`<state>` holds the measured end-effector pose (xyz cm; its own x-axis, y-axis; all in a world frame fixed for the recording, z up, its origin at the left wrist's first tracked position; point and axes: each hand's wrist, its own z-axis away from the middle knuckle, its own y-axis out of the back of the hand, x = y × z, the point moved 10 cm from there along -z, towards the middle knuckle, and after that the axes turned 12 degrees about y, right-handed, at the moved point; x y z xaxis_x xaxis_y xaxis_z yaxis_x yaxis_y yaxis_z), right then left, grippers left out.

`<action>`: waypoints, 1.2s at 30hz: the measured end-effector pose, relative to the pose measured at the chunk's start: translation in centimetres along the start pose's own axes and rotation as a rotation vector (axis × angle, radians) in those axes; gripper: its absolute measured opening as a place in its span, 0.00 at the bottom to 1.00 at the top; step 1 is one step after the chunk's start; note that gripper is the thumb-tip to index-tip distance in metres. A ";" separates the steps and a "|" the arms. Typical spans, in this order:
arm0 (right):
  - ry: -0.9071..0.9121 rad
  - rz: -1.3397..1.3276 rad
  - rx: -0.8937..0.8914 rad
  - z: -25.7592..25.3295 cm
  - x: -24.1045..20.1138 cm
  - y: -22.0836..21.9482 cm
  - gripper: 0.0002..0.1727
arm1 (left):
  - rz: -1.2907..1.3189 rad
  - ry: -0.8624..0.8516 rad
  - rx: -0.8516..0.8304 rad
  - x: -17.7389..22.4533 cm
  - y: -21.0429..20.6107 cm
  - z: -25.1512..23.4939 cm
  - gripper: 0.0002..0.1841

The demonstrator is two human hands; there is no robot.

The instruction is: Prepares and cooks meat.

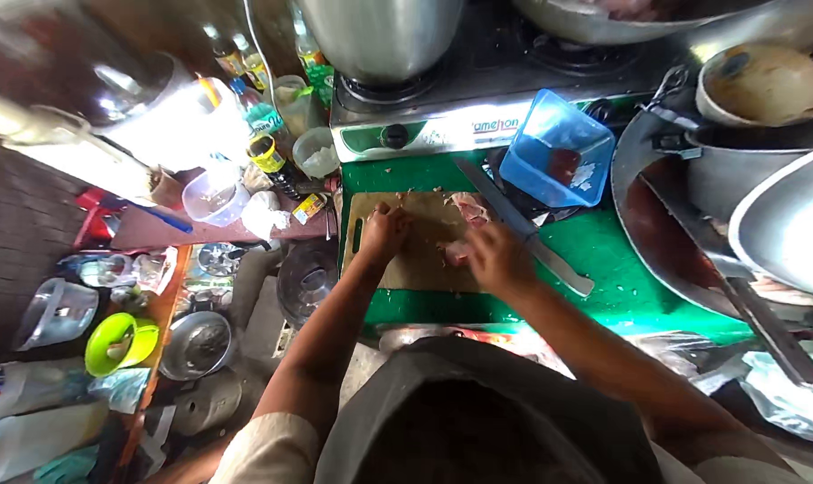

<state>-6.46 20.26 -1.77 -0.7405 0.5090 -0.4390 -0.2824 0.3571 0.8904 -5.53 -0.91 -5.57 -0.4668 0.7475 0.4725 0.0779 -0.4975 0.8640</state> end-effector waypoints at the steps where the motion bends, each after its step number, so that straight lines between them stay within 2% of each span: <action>1: 0.035 0.018 -0.125 -0.9 -1.6 -1.6 0.22 | -0.059 0.054 -0.045 0.1 -0.1 -0.3 0.17; 3: 0.024 0.063 -0.376 -1.8 -3.4 -4.0 0.27 | -0.156 0.149 -0.081 0.1 0.0 -0.9 0.19; 6: -0.034 0.070 -0.498 -2.4 -3.5 -4.4 0.25 | -0.211 0.266 -0.123 -0.2 0.9 -1.4 0.20; 8: -0.076 -0.019 -0.518 -2.4 -2.9 -3.6 0.23 | -0.054 0.347 -0.159 -0.7 1.8 -1.3 0.21; 10: -0.102 -0.167 -0.513 -2.7 -2.3 -2.4 0.24 | 0.365 0.366 -0.181 -0.9 1.9 -0.7 0.15; 12: -0.078 -0.333 -0.348 -3.4 -2.4 0.3 0.24 | 0.895 0.340 -0.289 0.6 1.2 1.1 0.13; 14: 0.009 -0.428 -0.025 -3.8 -3.2 4.6 0.26 | 1.244 0.339 -0.402 3.3 0.7 3.2 0.17; 16: 0.152 -0.424 0.297 -3.7 -4.0 7.9 0.24 | 1.445 0.414 -0.413 5.9 0.2 5.1 0.25; 17: 0.225 -0.401 0.374 -3.7 -4.2 8.7 0.21 | 1.498 0.417 -0.437 7.3 0.1 5.8 0.28; 19: 0.335 -0.339 0.398 -3.8 -4.4 9.3 0.17 | 1.567 0.345 -0.512 10.1 0.0 6.5 0.31; 20: 0.364 -0.333 0.428 -3.6 -4.1 9.8 0.17 | 1.579 0.299 -0.528 11.3 0.2 6.5 0.28; 22: 0.401 -0.335 0.642 -2.3 -2.8 12.2 0.15 | 1.579 0.172 -0.571 13.6 1.2 5.7 0.23; 25: 0.371 -0.322 0.884 0.5 0.7 16.5 0.15 | 1.502 0.003 -0.499 17.1 5.7 3.1 0.15; 30: 0.180 -0.349 0.999 4.8 7.3 19.1 0.14 | 1.294 -0.257 -0.057 21.7 19.7 -5.8 0.24; 32: 0.102 -0.307 0.998 6.1 9.0 18.8 0.14 | 1.102 -0.352 0.162 23.3 26.0 -10.2 0.26; 34: 0.045 -0.274 0.984 7.1 10.4 17.7 0.15 | 0.780 -0.322 0.332 24.3 30.8 -14.2 0.25; 36: -0.006 -0.272 0.936 8.0 11.2 16.0 0.15 | 0.505 -0.101 0.433 23.3 32.5 -16.8 0.20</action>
<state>-14.44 37.93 6.57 -0.7178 0.3205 -0.6181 0.1580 0.9396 0.3037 -28.65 -7.04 30.57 -0.1972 0.5174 0.8327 0.6210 -0.5914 0.5145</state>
